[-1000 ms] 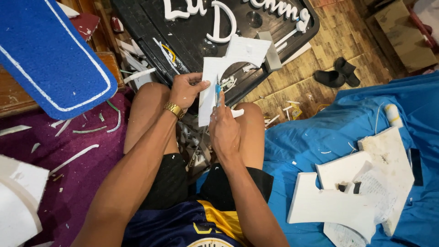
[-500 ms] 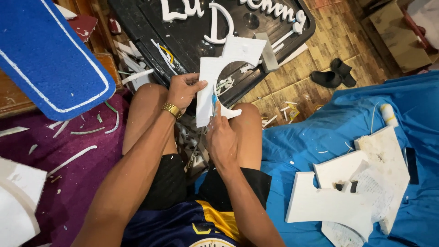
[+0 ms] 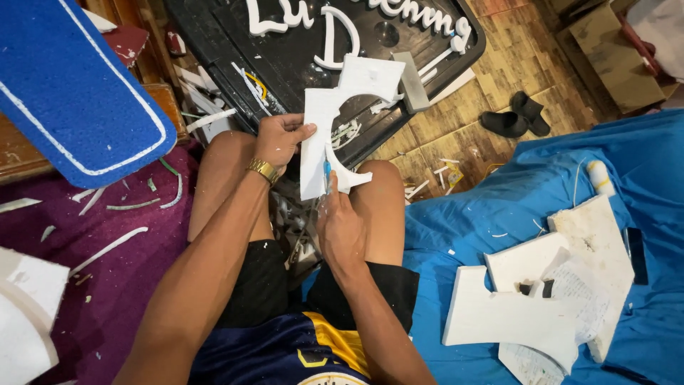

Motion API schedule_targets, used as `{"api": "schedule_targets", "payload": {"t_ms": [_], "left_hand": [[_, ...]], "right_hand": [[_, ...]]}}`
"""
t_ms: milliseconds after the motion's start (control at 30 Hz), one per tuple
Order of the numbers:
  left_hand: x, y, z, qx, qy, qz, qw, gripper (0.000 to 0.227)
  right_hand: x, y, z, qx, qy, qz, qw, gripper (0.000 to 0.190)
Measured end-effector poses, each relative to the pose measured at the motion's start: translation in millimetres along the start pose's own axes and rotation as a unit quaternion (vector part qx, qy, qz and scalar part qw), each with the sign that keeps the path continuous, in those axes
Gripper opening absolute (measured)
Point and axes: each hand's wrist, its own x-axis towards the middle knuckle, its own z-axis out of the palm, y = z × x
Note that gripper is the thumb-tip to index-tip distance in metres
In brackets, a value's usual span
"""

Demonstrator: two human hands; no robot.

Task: A person uses a utility knife to cut out and trim letters from white foam sheets on a workshop floor.

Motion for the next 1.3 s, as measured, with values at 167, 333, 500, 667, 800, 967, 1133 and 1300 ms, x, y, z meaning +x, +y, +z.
{"api": "schedule_targets", "payload": {"t_ms": [167,333,500,667,800,967,1133,1300], "left_hand": [[2,-2,-1,-0.002,0.019,-0.003,1.0,0.037],[-2,5,-5,0.002,0.038,0.008,0.999,0.035],[1,8,-8,-0.014,0.046,-0.006,0.999,0.035],[0,7,-9,-0.016,0.04,-0.015,0.999,0.035],[2,8,-8,0.003,0.041,-0.014,0.999,0.033],[-1,15,-5,0.014,0.048,-0.026,0.998,0.035],[-26,50,6,0.073,0.055,-0.021,0.996,0.027],[-27,52,8,0.073,0.048,-0.016,0.996,0.027]], "right_hand": [[-4,-4,-4,-0.018,-0.013,-0.007,1.0,0.06],[-13,-10,-14,-0.047,-0.034,-0.014,0.998,0.062],[-26,-2,-11,0.0,-0.097,0.001,0.995,0.071],[-34,-2,-18,0.039,-0.123,0.018,0.992,0.069],[-36,-9,-33,0.042,-0.125,0.02,0.991,0.07],[-36,-20,-52,0.115,-0.164,0.126,0.972,0.066],[-41,-24,-66,0.08,-0.152,0.092,0.981,0.065],[-55,-18,-70,0.051,-0.18,0.087,0.978,0.067]]}}
